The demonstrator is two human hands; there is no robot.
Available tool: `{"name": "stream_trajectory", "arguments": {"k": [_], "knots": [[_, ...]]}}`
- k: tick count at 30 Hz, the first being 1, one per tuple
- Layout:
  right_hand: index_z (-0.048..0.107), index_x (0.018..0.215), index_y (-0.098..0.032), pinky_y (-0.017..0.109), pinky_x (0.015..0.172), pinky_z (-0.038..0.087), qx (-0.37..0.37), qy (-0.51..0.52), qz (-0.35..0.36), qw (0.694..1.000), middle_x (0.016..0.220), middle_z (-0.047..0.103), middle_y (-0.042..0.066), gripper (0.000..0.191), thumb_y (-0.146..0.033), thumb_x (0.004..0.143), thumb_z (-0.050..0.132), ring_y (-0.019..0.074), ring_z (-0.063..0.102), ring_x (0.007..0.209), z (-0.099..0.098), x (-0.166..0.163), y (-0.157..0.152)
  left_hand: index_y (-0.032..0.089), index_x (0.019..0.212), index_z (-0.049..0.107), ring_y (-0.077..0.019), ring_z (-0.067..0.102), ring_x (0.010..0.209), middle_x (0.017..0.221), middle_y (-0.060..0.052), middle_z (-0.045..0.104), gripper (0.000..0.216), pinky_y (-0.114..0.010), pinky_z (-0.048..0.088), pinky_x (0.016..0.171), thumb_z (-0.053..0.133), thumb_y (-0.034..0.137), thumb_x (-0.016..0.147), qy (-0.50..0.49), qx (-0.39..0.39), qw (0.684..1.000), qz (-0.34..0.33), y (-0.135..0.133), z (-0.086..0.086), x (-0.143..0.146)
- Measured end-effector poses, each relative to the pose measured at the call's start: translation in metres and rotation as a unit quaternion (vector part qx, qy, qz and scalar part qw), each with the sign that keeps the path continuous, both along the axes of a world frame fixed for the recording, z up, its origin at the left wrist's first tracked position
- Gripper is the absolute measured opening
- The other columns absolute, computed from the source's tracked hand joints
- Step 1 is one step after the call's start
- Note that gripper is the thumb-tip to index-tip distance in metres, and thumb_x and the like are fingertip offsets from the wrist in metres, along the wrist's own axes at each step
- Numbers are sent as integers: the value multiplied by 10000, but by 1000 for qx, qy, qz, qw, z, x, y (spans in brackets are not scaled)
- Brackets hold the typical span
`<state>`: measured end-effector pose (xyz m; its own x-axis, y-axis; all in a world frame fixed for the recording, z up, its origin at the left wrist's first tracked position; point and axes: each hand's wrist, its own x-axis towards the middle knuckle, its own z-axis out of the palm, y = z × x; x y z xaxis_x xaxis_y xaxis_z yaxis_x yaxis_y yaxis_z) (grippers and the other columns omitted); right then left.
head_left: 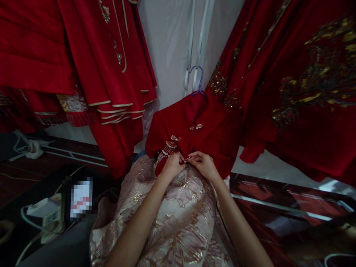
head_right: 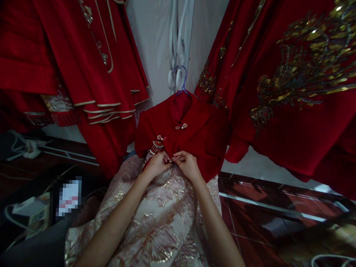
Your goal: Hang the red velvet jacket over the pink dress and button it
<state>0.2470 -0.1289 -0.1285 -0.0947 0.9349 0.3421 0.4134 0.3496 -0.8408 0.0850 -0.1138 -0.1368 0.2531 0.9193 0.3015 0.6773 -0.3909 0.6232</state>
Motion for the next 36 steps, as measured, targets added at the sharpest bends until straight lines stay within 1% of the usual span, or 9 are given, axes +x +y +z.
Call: {"name": "stream_trajectory", "arguments": {"k": [3, 7, 12, 16, 20, 23, 27, 33, 36], "knots": [[671, 899, -163, 242, 691, 507, -6, 2, 9, 1000, 817, 691, 48, 180, -242, 746, 616, 138, 650, 739, 2, 1, -1, 153, 800, 579, -138, 567, 681, 749, -27, 618, 159, -241, 418, 636, 659, 195, 669, 18, 13, 1000, 9, -1, 2, 3], [672, 904, -163, 237, 699, 501, -3, 0, 21, 1000, 829, 688, 45, 182, -214, 743, 605, 131, 643, 742, 3, 2, -1, 152, 768, 563, -136, 565, 665, 746, -34, 621, 102, -244, 419, 636, 625, 179, 691, 40, 32, 998, 24, -2, 6, 5], [667, 907, -159, 233, 687, 494, 0, -7, 16, 1000, 822, 681, 43, 186, -207, 745, 591, 127, 635, 731, 3, 1, -2, 162, 782, 553, -120, 580, 658, 743, -20, 638, 107, -223, 429, 618, 610, 176, 693, -9, 21, 1000, -1, -3, 8, 5], [668, 901, -160, 230, 689, 488, 5, -13, 12, 1000, 833, 681, 43, 182, -192, 742, 584, 123, 631, 733, 3, 1, -2, 161, 787, 539, -110, 592, 640, 713, -11, 639, 135, -211, 437, 609, 603, 139, 670, -49, 6, 999, 1, 0, 4, 5], [663, 915, -152, 230, 690, 485, 3, 2, 27, 1000, 806, 675, 43, 191, -214, 751, 590, 125, 626, 731, 3, 9, 0, 164, 774, 528, -111, 600, 644, 697, -8, 635, 130, -207, 437, 600, 610, 180, 675, -78, -2, 997, -10, 3, 1, 4], [662, 927, -151, 233, 697, 485, -3, 9, 40, 999, 805, 673, 42, 199, -225, 755, 593, 127, 627, 739, 3, 14, 1, 170, 753, 522, -107, 588, 631, 684, 2, 621, 128, -204, 431, 593, 615, 211, 677, -85, 8, 996, -11, 2, 2, 3], [666, 925, -153, 236, 707, 484, -5, 6, 45, 999, 819, 674, 44, 200, -232, 753, 602, 128, 626, 751, 3, 13, 1, 172, 725, 507, -104, 571, 599, 663, 9, 600, 154, -204, 425, 570, 625, 261, 681, -92, 22, 995, -16, 2, 5, 1], [661, 958, -159, 243, 705, 489, -16, 18, 68, 997, 819, 676, 47, 229, -266, 764, 599, 134, 634, 756, 3, 11, 1, 158, 768, 532, -118, 604, 642, 698, -14, 628, 154, -211, 457, 597, 630, 206, 660, -113, -8, 993, -13, 6, 1, 1], [660, 954, -160, 246, 713, 494, -9, 24, 62, 998, 838, 681, 51, 228, -266, 763, 596, 136, 638, 769, 2, 10, 2, 142, 748, 549, -127, 618, 658, 710, -35, 643, 125, -223, 475, 620, 622, 160, 648, -126, -46, 991, -24, 7, 0, 1]]}}
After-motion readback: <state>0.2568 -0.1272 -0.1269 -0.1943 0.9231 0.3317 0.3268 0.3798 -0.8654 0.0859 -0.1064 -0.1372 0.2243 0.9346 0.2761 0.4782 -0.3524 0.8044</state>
